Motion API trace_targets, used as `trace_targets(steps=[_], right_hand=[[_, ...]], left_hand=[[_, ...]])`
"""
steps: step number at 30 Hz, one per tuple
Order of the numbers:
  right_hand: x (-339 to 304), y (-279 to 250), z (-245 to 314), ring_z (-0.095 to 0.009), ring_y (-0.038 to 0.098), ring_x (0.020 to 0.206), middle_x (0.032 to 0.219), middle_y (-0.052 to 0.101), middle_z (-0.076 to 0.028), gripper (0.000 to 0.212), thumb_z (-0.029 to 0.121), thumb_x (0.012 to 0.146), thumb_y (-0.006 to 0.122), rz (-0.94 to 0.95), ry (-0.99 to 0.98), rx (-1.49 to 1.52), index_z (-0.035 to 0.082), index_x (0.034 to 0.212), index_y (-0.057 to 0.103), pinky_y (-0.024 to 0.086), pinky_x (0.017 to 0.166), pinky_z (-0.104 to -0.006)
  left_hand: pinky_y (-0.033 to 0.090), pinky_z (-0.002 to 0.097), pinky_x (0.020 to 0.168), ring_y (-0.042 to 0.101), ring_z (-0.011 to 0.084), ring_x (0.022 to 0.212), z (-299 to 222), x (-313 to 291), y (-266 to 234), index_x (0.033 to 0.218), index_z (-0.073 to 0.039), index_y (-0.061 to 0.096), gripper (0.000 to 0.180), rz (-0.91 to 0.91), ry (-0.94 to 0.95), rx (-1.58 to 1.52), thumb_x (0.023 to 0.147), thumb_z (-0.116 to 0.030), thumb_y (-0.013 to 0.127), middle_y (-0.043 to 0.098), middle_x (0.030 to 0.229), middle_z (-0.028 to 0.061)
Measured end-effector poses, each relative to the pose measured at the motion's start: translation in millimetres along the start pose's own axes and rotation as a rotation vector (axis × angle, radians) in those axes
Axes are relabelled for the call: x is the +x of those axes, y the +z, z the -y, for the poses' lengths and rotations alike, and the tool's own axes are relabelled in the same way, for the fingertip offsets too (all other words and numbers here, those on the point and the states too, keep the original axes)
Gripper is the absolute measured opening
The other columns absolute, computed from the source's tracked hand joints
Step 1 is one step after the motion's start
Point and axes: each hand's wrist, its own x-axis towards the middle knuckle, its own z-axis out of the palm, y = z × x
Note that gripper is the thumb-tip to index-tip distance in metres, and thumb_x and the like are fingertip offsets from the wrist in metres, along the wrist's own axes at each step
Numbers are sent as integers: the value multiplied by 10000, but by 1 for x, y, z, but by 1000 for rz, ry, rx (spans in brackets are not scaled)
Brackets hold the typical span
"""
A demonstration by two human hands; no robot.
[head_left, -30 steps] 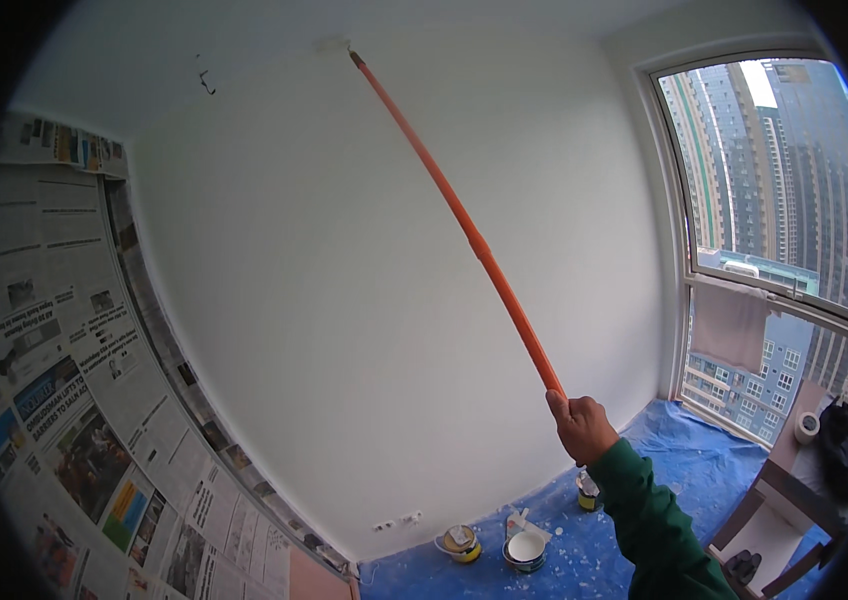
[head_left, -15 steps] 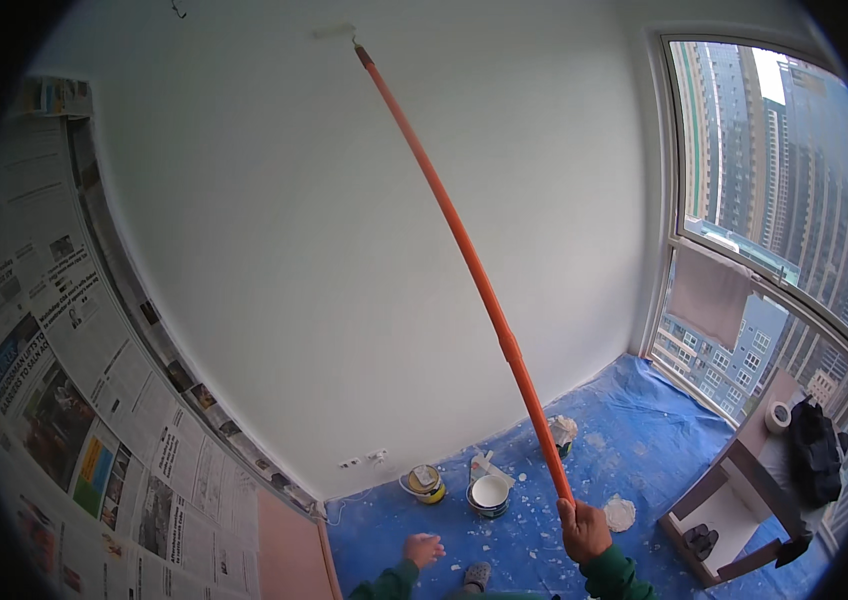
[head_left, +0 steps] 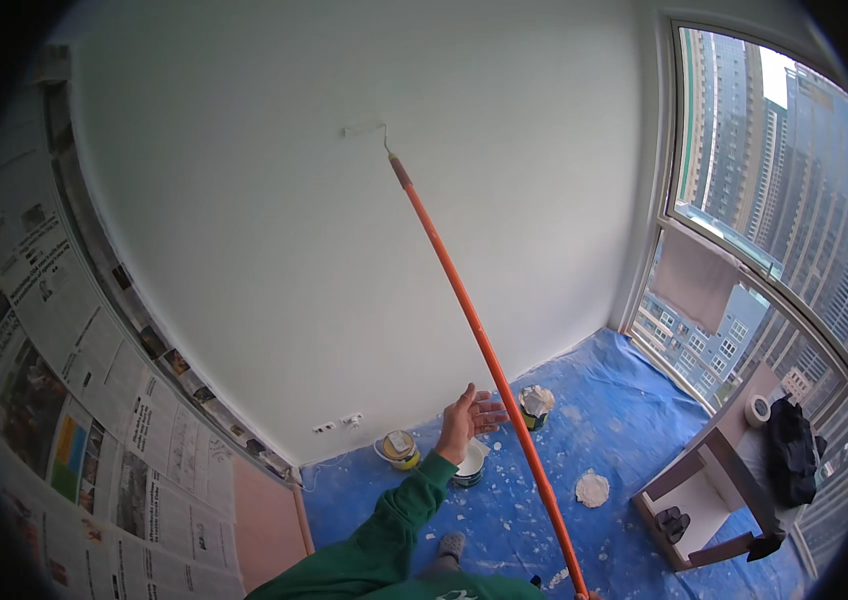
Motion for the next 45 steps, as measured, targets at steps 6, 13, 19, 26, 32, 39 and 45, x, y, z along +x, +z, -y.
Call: trace_targets(steps=[6, 13, 19, 26, 32, 39, 45], right_hand=[[-51, -13, -20, -503, 507, 681, 742, 588, -271, 489, 399, 939, 403, -119, 33, 61, -27, 1127, 553, 421, 649, -542], [-110, 53, -156, -235, 561, 503, 733, 646, -133, 226, 195, 855, 625, -409, -487, -847, 43, 1017, 666, 444, 436, -377], [-103, -12, -102, -449, 531, 556, 575, 528, -241, 511, 466, 912, 431, 139, 269, -205, 23, 679, 535, 374, 510, -523], [-95, -36, -63, -462, 550, 613, 619, 557, -247, 552, 523, 883, 417, 258, 407, -241, 37, 655, 546, 391, 558, -545], [-75, -63, -40, -466, 553, 640, 636, 561, -253, 530, 506, 878, 426, 353, 536, -304, 36, 668, 554, 397, 578, -547], [9, -90, 36, -459, 560, 642, 633, 564, -247, 539, 508, 879, 430, 386, 501, -320, 31, 647, 526, 405, 580, -523], [79, -75, 89, -451, 566, 672, 662, 576, -248, 509, 488, 881, 450, 447, 562, -371, 29, 683, 549, 407, 602, -529]], left_hand=[[531, 319, 654, 655, 190, 774, 54, 12, -7, 1073, -44, 579, 428, 32, -170, 39, 889, -429, 559, 656, 891, 84], [526, 310, 592, 657, 177, 733, 121, 10, -14, 913, -46, 618, 286, -62, -316, 154, 892, -324, 555, 661, 843, 76], [495, 302, 537, 649, 158, 688, 178, 4, -29, 881, -57, 623, 280, -126, -402, 175, 888, -323, 537, 654, 797, 57], [491, 314, 521, 642, 160, 650, 225, 20, -59, 852, -52, 625, 285, -177, -578, 147, 881, -319, 531, 658, 787, 66], [489, 340, 519, 656, 178, 673, 248, 40, -87, 846, -47, 622, 277, -152, -719, 84, 870, -308, 533, 663, 790, 72], [498, 386, 561, 660, 207, 663, 275, 88, -127, 855, -44, 604, 270, -239, -873, 45, 877, -303, 528, 663, 809, 92], [507, 420, 594, 668, 239, 678, 302, 143, -185, 905, -58, 560, 248, -258, -1004, 60, 886, -302, 520, 658, 810, 108]])
